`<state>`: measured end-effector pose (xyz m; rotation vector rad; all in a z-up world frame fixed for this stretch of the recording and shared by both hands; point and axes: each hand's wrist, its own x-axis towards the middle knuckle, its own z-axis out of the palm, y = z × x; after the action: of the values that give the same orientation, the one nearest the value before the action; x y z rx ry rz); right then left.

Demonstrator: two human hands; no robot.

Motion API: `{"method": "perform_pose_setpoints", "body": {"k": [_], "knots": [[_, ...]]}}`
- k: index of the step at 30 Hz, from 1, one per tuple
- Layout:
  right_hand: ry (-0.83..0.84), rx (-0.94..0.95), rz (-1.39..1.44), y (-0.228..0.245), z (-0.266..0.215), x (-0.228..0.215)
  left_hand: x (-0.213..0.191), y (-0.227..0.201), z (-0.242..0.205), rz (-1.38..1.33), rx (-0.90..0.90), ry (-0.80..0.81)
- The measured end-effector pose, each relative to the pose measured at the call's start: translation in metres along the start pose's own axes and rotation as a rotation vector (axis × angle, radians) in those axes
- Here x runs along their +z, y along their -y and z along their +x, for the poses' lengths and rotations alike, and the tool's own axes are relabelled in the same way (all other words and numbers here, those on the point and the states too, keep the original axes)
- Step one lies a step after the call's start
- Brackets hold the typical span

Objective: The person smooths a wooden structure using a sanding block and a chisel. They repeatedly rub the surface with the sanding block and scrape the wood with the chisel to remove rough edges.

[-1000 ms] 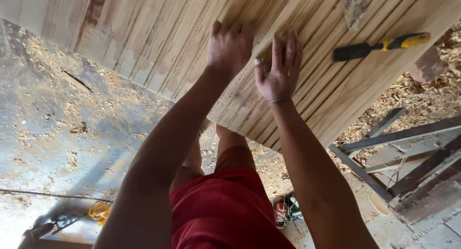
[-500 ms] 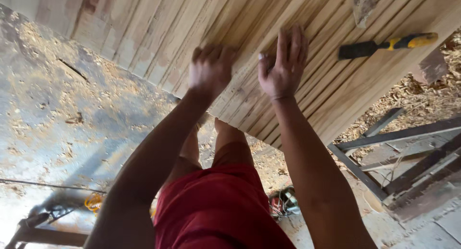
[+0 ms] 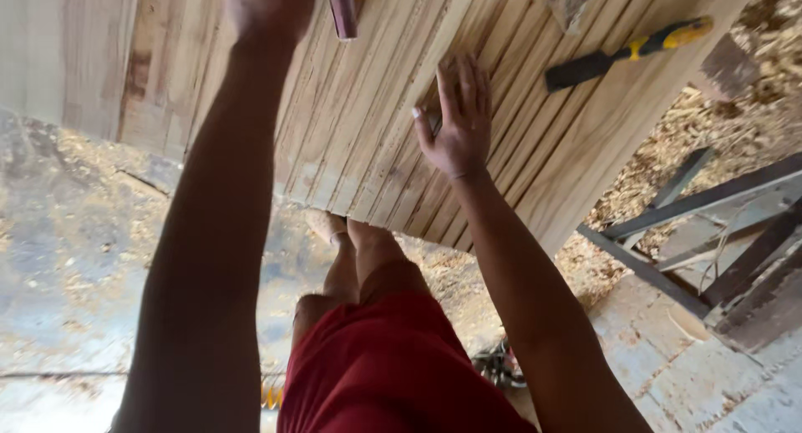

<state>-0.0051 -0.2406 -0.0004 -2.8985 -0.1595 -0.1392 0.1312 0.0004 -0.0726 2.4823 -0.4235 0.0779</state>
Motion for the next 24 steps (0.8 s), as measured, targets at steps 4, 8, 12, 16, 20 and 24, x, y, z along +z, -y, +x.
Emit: {"method": "perform_pose_setpoints", "body": {"k": [4,8,12,16,20,24], "knots": [[-0.289,0.096,0.258,-0.024,0.001,0.001,-0.023,0.024,0.016,0.043,-0.011,0.030],[-0.750,0.682,0.336,-0.101,-0.009,-0.009,-0.031,0.022,0.024,0.015,-0.030,0.046],[-0.636,1.056,0.022,-0.216,0.000,-0.025,-0.035,0.018,0.026,0.058,-0.050,0.099],[-0.605,0.945,-0.061,-0.260,-0.008,-0.016,-0.035,0.020,0.022,0.056,-0.075,0.124],[-0.704,1.032,0.397,-0.244,-0.002,-0.031,-0.037,0.021,0.024,0.020,-0.086,0.153],[-0.805,1.011,1.244,-0.169,0.013,-0.061,-0.036,0.022,0.024,0.051,-0.059,0.123]]}}
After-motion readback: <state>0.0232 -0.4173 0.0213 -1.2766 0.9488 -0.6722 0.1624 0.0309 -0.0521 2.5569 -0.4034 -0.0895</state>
